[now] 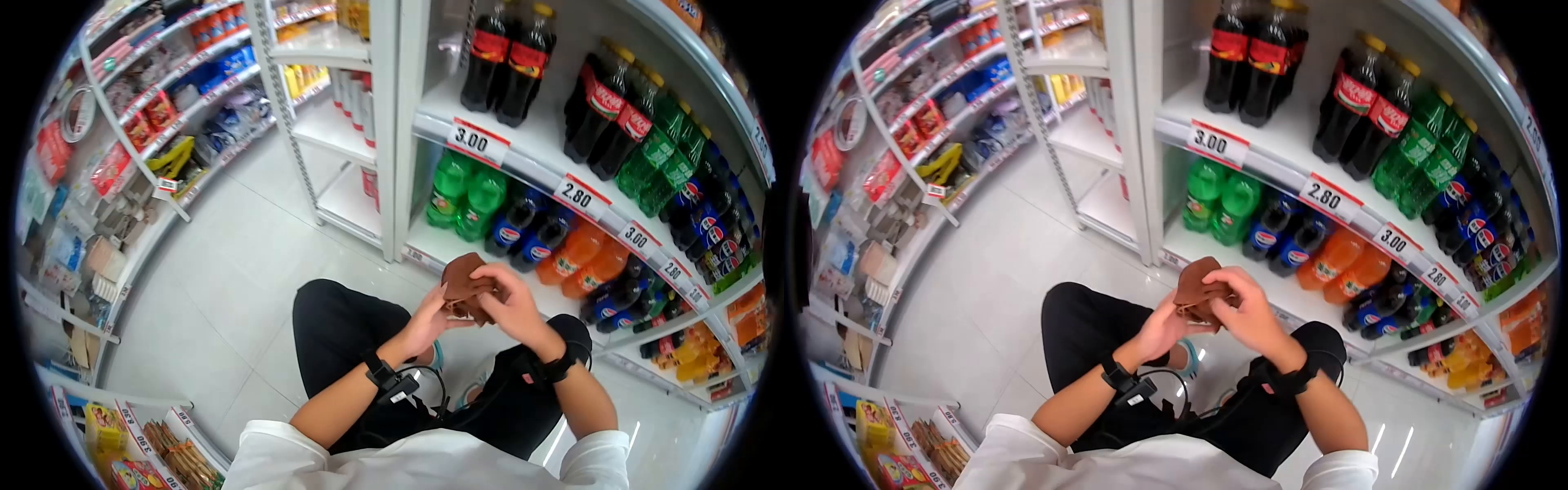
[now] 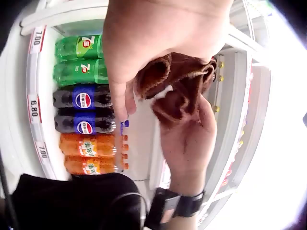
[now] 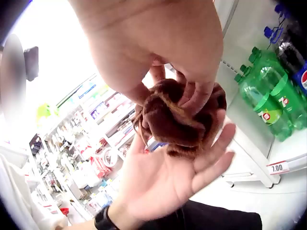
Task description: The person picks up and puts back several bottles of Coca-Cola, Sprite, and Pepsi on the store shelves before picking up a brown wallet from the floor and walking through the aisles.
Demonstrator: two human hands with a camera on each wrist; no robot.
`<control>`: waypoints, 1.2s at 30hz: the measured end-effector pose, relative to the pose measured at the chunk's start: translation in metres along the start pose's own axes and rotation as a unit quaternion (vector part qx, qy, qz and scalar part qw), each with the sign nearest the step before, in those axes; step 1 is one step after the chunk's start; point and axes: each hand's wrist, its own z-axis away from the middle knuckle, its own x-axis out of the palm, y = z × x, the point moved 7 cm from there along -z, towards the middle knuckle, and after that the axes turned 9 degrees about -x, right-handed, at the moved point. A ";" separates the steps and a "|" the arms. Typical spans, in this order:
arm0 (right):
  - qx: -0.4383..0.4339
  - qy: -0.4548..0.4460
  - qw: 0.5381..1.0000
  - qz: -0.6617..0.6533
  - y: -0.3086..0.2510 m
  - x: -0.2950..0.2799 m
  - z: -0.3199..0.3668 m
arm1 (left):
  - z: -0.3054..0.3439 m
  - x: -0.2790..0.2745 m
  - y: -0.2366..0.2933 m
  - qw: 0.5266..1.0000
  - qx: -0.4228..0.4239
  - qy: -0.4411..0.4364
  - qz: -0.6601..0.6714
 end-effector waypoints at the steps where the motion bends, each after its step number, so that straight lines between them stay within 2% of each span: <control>1: -0.010 -0.029 0.998 0.053 -0.009 0.008 -0.001 | 0.005 0.007 0.008 1.000 0.011 0.002 0.007; 3: -0.032 -0.018 0.996 0.081 -0.019 0.022 0.001 | 0.011 0.018 0.026 0.999 0.021 0.024 0.019; 4: -0.106 -0.015 0.972 0.210 -0.022 0.021 0.001 | 0.008 0.011 0.032 0.998 0.023 0.064 0.014; 5: -0.117 -0.009 0.971 0.208 -0.023 0.019 -0.005 | 0.008 0.017 0.046 0.998 0.027 0.063 0.002; 7: -0.062 0.030 0.996 0.058 -0.012 0.012 -0.004 | 0.012 0.021 0.066 0.983 0.050 0.165 -0.064; 8: -0.068 0.086 0.994 0.021 -0.008 0.002 -0.003 | 0.009 0.022 0.075 0.977 0.047 0.194 -0.078; 9: -0.068 0.086 0.994 0.021 -0.005 0.006 -0.005 | 0.012 0.019 0.076 0.977 0.047 0.194 -0.078; 11: -0.059 0.142 0.987 -0.049 0.004 -0.004 0.006 | 0.001 0.010 0.072 0.967 0.068 0.214 -0.124; 12: -0.061 0.126 0.989 -0.039 0.004 -0.004 0.005 | -0.001 0.009 0.070 0.965 0.088 0.218 -0.114; 13: -0.053 0.134 0.989 -0.034 0.007 -0.005 0.011 | -0.002 0.007 0.063 0.968 0.078 0.212 -0.111; 15: 0.017 0.144 0.975 -0.167 0.031 -0.001 0.015 | -0.005 -0.001 0.052 0.967 0.030 0.216 -0.130; 16: 0.035 0.128 0.972 -0.193 0.043 0.001 0.020 | -0.005 -0.003 0.046 0.963 0.024 0.236 -0.129; 17: 0.042 0.140 0.971 -0.188 0.045 0.001 0.024 | -0.009 -0.002 0.041 0.965 0.012 0.228 -0.127; 19: 0.071 0.131 0.975 -0.167 0.048 0.007 0.027 | -0.008 -0.005 0.045 0.944 0.044 0.264 -0.191; 21: 0.072 0.140 0.975 -0.158 0.054 0.007 0.028 | -0.009 -0.003 0.046 0.948 0.035 0.261 -0.180; 24: 0.068 0.173 0.963 -0.195 0.057 0.008 0.025 | -0.011 0.006 0.058 0.919 0.134 0.259 -0.265; 26: 0.088 0.129 0.966 -0.207 0.052 0.018 0.021 | -0.013 0.005 0.054 0.920 0.127 0.250 -0.275; 28: 0.091 0.136 0.964 -0.209 0.050 0.024 0.020 | -0.015 -0.006 0.047 0.920 0.120 0.243 -0.283; 30: 0.083 0.134 0.965 -0.209 0.055 0.030 0.019 | -0.015 -0.019 0.045 0.797 0.183 0.293 -0.495; 31: 0.084 0.135 0.965 -0.208 0.058 0.032 0.021 | -0.014 -0.023 0.039 0.798 0.183 0.292 -0.494; 33: 0.151 0.175 0.927 -0.296 0.070 0.037 0.027 | -0.013 -0.009 0.035 0.723 0.213 0.257 -0.605; 34: 0.151 0.176 0.927 -0.295 0.072 0.035 0.027 | -0.012 -0.007 0.035 0.724 0.214 0.256 -0.605; 36: 0.194 0.208 0.884 -0.370 0.080 0.033 0.030 | -0.012 0.001 0.033 0.749 0.207 0.208 -0.594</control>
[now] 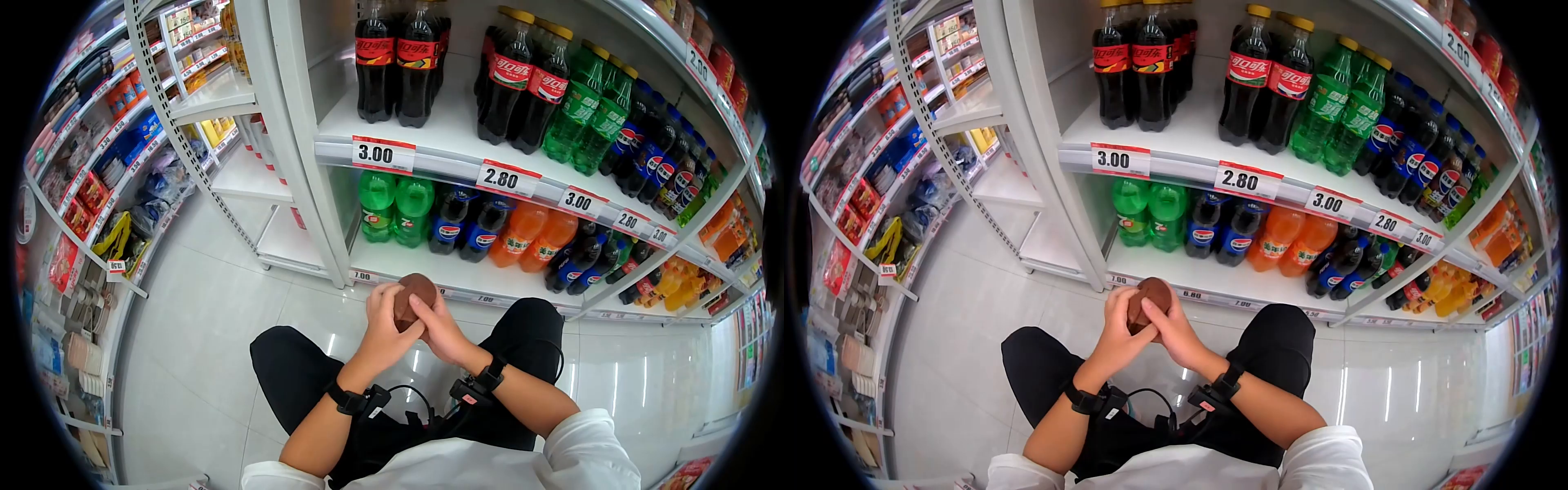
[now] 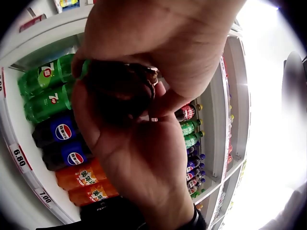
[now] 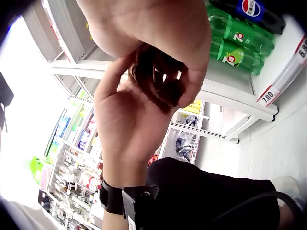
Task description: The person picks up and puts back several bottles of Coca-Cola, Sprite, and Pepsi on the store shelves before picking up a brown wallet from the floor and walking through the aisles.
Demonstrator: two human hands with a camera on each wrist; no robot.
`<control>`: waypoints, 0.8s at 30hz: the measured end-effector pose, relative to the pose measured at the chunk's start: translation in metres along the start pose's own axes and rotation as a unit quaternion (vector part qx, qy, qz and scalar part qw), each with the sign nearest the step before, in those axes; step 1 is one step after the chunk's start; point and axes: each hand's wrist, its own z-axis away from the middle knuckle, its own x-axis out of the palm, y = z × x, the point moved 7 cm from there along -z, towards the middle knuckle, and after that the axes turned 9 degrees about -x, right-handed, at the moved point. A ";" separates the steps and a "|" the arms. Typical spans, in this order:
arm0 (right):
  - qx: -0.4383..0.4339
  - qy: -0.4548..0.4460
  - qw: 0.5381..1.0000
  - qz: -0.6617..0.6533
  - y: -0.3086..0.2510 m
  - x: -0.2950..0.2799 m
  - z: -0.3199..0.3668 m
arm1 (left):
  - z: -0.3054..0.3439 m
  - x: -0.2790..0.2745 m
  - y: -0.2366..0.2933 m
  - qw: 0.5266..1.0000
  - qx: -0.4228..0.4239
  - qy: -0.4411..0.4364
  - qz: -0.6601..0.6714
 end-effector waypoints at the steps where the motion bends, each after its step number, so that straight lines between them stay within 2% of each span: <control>1: 0.000 0.000 1.000 0.000 -0.002 -0.001 0.000 | 0.000 -0.003 0.004 1.000 0.000 0.000 0.001; 3: -0.005 0.049 0.999 -0.003 -0.010 -0.007 0.004 | -0.002 0.004 0.002 0.983 -0.070 -0.106 0.134; 16: 0.021 0.036 0.999 0.002 -0.004 -0.021 0.005 | -0.001 0.006 0.007 0.984 -0.057 -0.105 0.130; 21: 0.010 0.044 0.999 -0.003 -0.003 -0.023 0.005 | -0.003 0.006 -0.001 0.970 -0.114 -0.104 0.190; 24: 0.013 0.045 0.999 -0.004 -0.003 -0.023 0.005 | -0.001 0.008 -0.006 0.969 -0.109 -0.105 0.193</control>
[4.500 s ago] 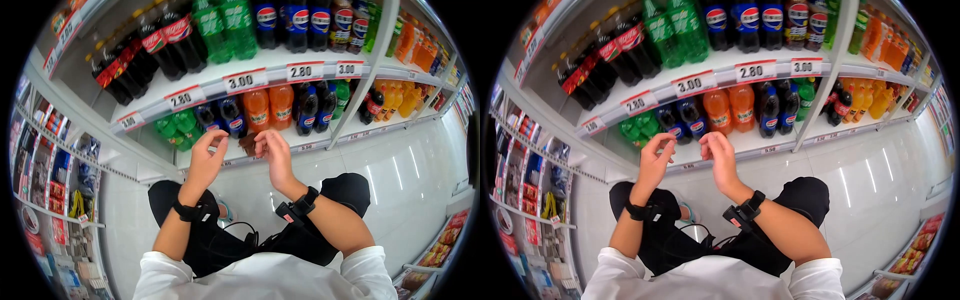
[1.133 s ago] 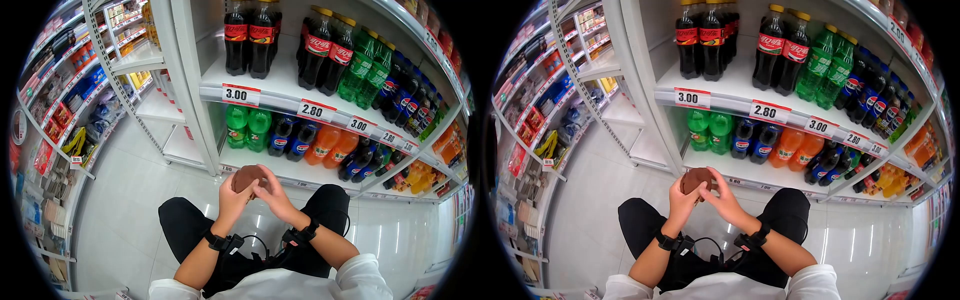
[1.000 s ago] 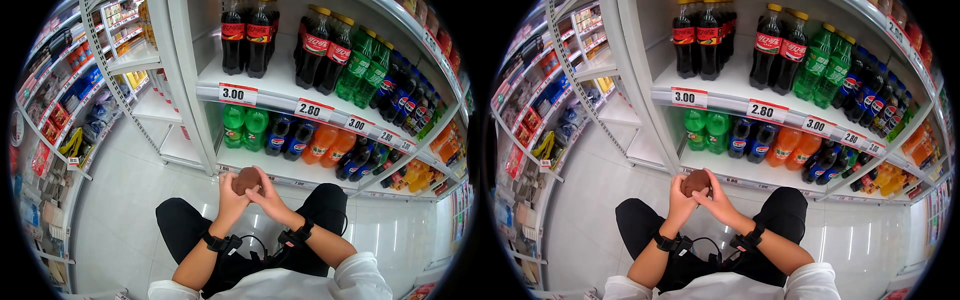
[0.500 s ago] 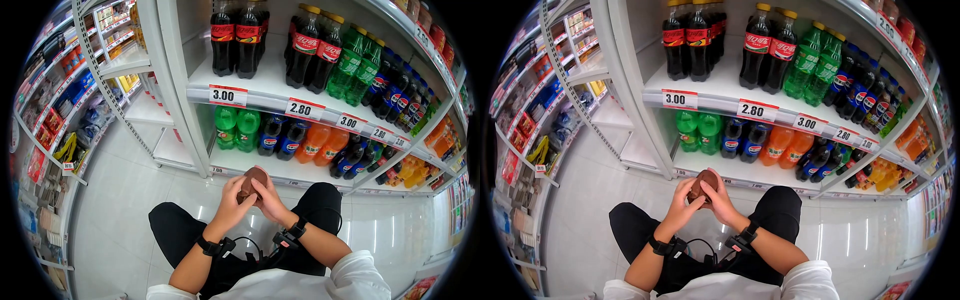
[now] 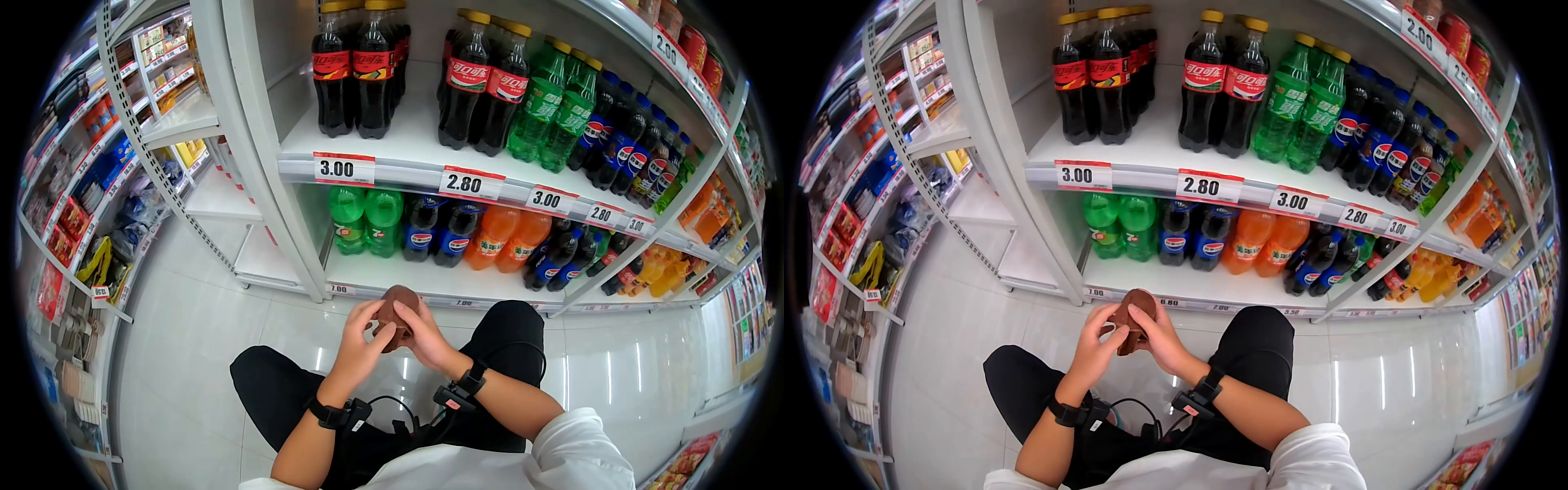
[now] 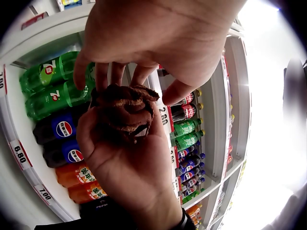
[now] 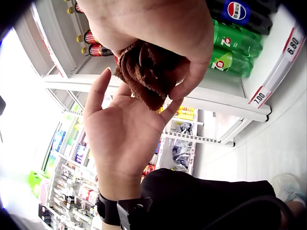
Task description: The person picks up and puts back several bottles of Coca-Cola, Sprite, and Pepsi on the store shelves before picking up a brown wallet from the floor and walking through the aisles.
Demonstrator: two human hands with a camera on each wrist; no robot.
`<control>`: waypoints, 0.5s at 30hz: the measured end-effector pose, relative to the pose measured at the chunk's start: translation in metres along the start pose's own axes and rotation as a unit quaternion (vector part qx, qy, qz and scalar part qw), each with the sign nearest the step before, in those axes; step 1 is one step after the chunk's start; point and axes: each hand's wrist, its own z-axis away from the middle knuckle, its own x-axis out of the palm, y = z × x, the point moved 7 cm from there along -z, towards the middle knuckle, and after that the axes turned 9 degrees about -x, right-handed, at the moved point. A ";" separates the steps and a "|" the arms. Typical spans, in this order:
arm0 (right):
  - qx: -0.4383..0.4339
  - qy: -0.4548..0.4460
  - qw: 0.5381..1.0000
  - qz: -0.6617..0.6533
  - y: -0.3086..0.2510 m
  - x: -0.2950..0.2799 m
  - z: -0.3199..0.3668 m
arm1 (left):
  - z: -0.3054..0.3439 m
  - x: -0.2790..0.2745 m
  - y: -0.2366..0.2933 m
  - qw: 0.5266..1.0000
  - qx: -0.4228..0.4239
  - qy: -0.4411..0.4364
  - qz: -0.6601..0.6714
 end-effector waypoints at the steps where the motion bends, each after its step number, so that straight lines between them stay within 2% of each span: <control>1: 0.003 0.004 1.000 0.002 0.001 -0.001 0.000 | 0.000 0.000 0.000 1.000 0.001 -0.003 0.001; 13: 0.010 0.006 0.999 0.032 -0.002 0.000 0.002 | 0.001 -0.001 0.000 1.000 -0.006 0.004 0.013; 15: 0.020 0.004 0.998 0.062 -0.003 -0.002 -0.006 | -0.001 -0.004 -0.004 0.999 -0.036 0.011 0.030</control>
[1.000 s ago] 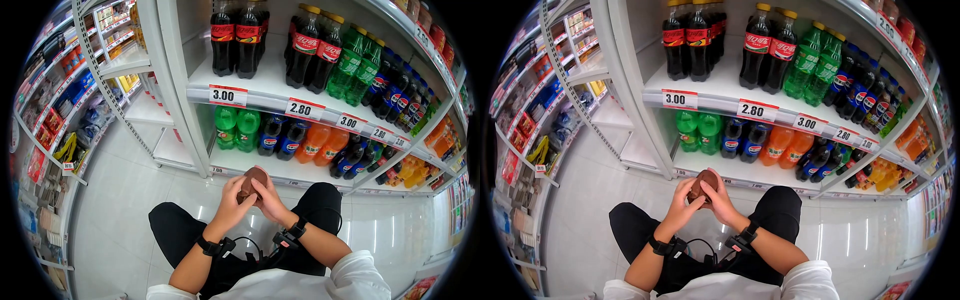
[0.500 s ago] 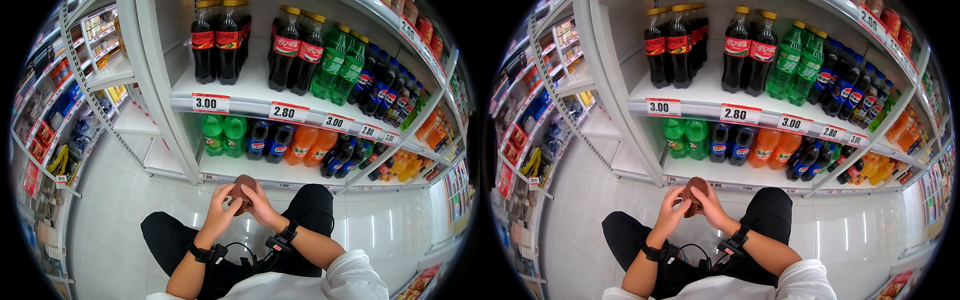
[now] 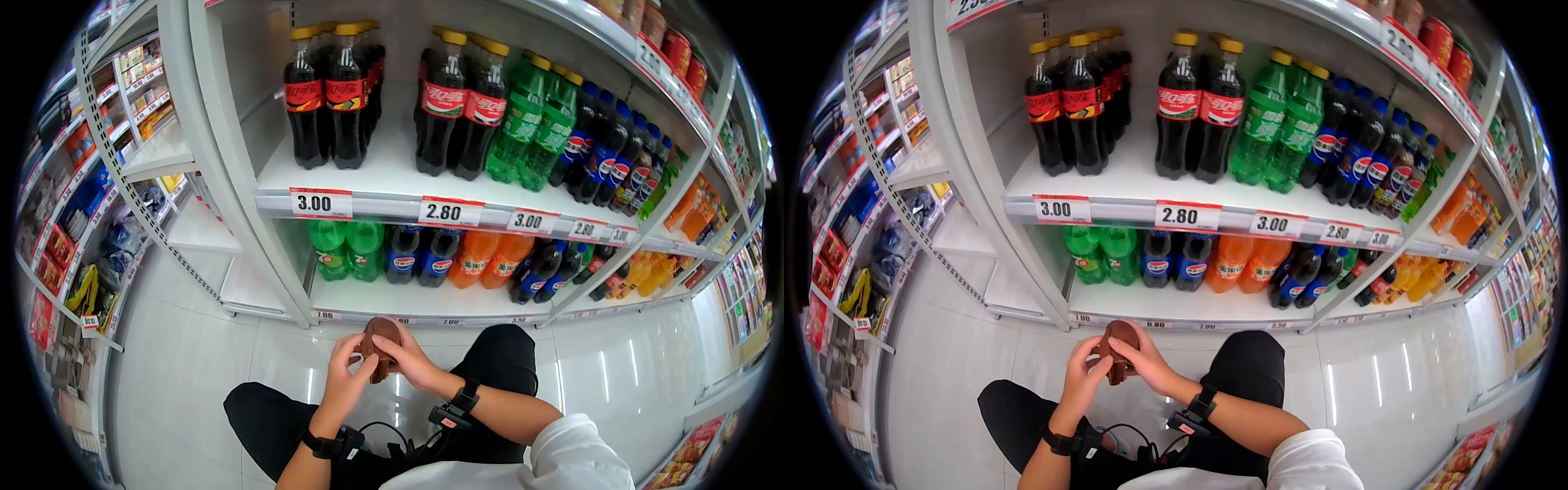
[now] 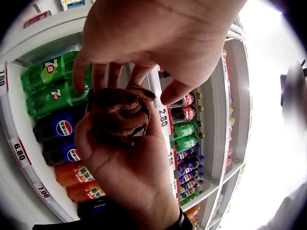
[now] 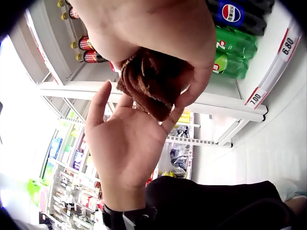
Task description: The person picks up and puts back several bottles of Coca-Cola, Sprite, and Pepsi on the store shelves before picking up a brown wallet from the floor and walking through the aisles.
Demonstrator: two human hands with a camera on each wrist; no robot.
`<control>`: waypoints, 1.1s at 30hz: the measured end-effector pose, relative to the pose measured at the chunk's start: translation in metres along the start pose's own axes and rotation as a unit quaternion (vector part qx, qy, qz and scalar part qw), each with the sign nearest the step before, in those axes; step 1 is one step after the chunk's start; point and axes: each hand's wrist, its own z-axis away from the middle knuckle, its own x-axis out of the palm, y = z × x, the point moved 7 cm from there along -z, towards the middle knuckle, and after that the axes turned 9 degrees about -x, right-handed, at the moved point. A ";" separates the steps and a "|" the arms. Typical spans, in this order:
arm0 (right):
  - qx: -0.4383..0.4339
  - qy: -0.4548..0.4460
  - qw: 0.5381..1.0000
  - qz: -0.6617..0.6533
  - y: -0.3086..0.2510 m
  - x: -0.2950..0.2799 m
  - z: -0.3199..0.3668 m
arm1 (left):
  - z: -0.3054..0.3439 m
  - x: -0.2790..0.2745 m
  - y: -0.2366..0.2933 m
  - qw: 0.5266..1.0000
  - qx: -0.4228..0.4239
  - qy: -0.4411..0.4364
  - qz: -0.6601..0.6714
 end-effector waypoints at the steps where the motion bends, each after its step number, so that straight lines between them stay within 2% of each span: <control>1: 0.004 -0.005 1.000 0.002 0.000 -0.002 -0.006 | -0.005 -0.001 -0.010 1.000 -0.010 -0.008 0.019; 3: -0.048 -0.066 0.991 0.108 -0.007 -0.002 -0.021 | -0.012 -0.003 -0.033 0.997 -0.038 0.010 0.063; 4: -0.038 -0.081 0.990 0.108 -0.004 -0.003 -0.028 | -0.014 -0.004 -0.042 0.992 -0.064 0.027 0.105; 6: -0.099 -0.129 0.972 0.170 -0.001 0.000 -0.043 | -0.014 0.004 -0.036 0.976 -0.128 0.009 0.175; 7: -0.070 -0.117 0.977 0.161 0.011 -0.007 -0.049 | -0.017 0.008 -0.048 0.973 -0.152 0.020 0.172; 8: -0.034 -0.120 0.980 0.154 0.027 -0.010 -0.060 | -0.019 0.013 -0.061 0.967 -0.130 0.066 0.209; 9: -0.054 -0.091 0.977 0.185 0.010 0.002 -0.060 | -0.023 0.015 -0.067 0.978 -0.116 0.124 0.120; 10: -0.019 -0.073 0.985 0.157 0.029 -0.012 -0.064 | -0.028 0.020 -0.060 0.989 -0.074 0.106 0.076; 11: -0.021 -0.091 0.986 0.141 0.055 -0.026 -0.076 | -0.034 0.014 -0.048 0.985 0.000 0.168 0.034; 12: 0.106 -0.080 0.980 -0.146 0.140 -0.082 -0.097 | -0.035 0.013 -0.042 0.980 0.007 0.196 -0.011; 13: 0.152 -0.142 0.966 -0.154 0.157 -0.062 -0.095 | -0.040 0.015 -0.043 0.984 0.001 0.178 -0.027; 14: 0.158 -0.116 0.975 -0.105 0.143 -0.061 -0.094 | -0.046 0.022 -0.063 0.972 -0.029 0.233 -0.026; 15: 0.152 -0.084 0.983 -0.052 0.114 -0.061 -0.101 | -0.063 0.028 -0.086 0.980 -0.095 0.170 0.035; 16: 0.132 -0.038 0.990 0.002 0.101 -0.060 -0.110 | -0.069 0.024 -0.095 0.974 -0.155 0.165 0.001; 17: 0.124 -0.031 0.991 0.036 0.091 -0.052 -0.111 | -0.056 0.015 -0.067 0.952 -0.118 0.278 -0.047; 18: 0.119 -0.037 0.990 0.061 0.084 -0.042 -0.110 | -0.048 0.009 -0.055 0.938 -0.109 0.325 -0.055; 20: 0.122 -0.057 0.986 0.097 0.065 -0.017 -0.109 | -0.065 0.020 -0.078 0.960 -0.142 0.233 -0.063; 23: 0.141 -0.111 0.976 0.127 0.035 0.027 -0.102 | -0.110 0.058 -0.199 0.980 -0.101 -0.001 -0.170; 24: 0.148 -0.130 0.971 0.136 0.022 0.044 -0.098 | -0.100 0.038 -0.166 0.980 -0.104 0.012 -0.169; 25: 0.155 -0.152 0.965 0.146 0.009 0.061 -0.093 | -0.077 0.004 -0.143 0.983 -0.156 0.092 -0.022; 26: 0.159 -0.172 0.960 0.151 -0.003 0.078 -0.087 | -0.055 -0.027 -0.118 0.958 -0.198 0.168 0.125; 30: 0.187 -0.263 0.929 0.178 -0.064 0.157 -0.058 | -0.001 -0.086 0.002 0.933 -0.223 0.264 0.096; 32: 0.199 -0.312 0.910 0.186 -0.094 0.198 -0.043 | 0.025 -0.110 0.078 0.942 -0.218 0.218 0.132; 33: 0.202 -0.335 0.901 0.190 -0.108 0.220 -0.035 | 0.041 -0.123 0.104 0.933 -0.167 0.291 0.132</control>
